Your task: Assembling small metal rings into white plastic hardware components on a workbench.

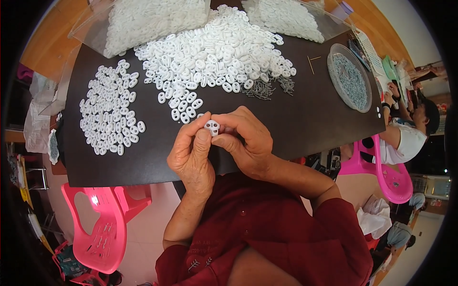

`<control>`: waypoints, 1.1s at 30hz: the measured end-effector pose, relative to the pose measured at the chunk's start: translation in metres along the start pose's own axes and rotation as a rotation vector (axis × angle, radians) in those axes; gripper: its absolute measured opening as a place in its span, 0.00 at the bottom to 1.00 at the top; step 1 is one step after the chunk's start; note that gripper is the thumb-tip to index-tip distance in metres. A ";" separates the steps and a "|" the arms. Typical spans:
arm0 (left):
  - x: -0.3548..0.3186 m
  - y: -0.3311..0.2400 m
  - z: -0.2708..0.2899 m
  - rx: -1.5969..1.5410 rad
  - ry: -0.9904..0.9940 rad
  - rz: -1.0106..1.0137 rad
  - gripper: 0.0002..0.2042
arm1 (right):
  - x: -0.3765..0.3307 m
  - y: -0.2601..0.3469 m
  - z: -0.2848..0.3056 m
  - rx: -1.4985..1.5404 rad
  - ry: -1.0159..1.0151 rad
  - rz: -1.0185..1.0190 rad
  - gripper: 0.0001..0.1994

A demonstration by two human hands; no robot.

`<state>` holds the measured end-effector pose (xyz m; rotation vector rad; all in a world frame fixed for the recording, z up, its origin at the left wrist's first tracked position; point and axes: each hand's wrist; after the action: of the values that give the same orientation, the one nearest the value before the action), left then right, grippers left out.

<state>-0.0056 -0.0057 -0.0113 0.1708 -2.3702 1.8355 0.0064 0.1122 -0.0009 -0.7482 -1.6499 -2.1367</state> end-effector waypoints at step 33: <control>-0.013 -0.003 -0.012 0.076 -0.071 -0.089 0.10 | -0.002 -0.004 -0.007 -0.143 -0.095 0.276 0.12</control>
<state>0.0079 0.0054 -0.0074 0.3492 -2.2991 1.9100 0.0042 0.1059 -0.0060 -1.0686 -1.3557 -2.0626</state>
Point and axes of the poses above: each hand's wrist, its own x-axis towards the middle knuckle, its own z-axis out of the back of the hand, y = z × x, and after that the axes turned 10 degrees about x, right-handed
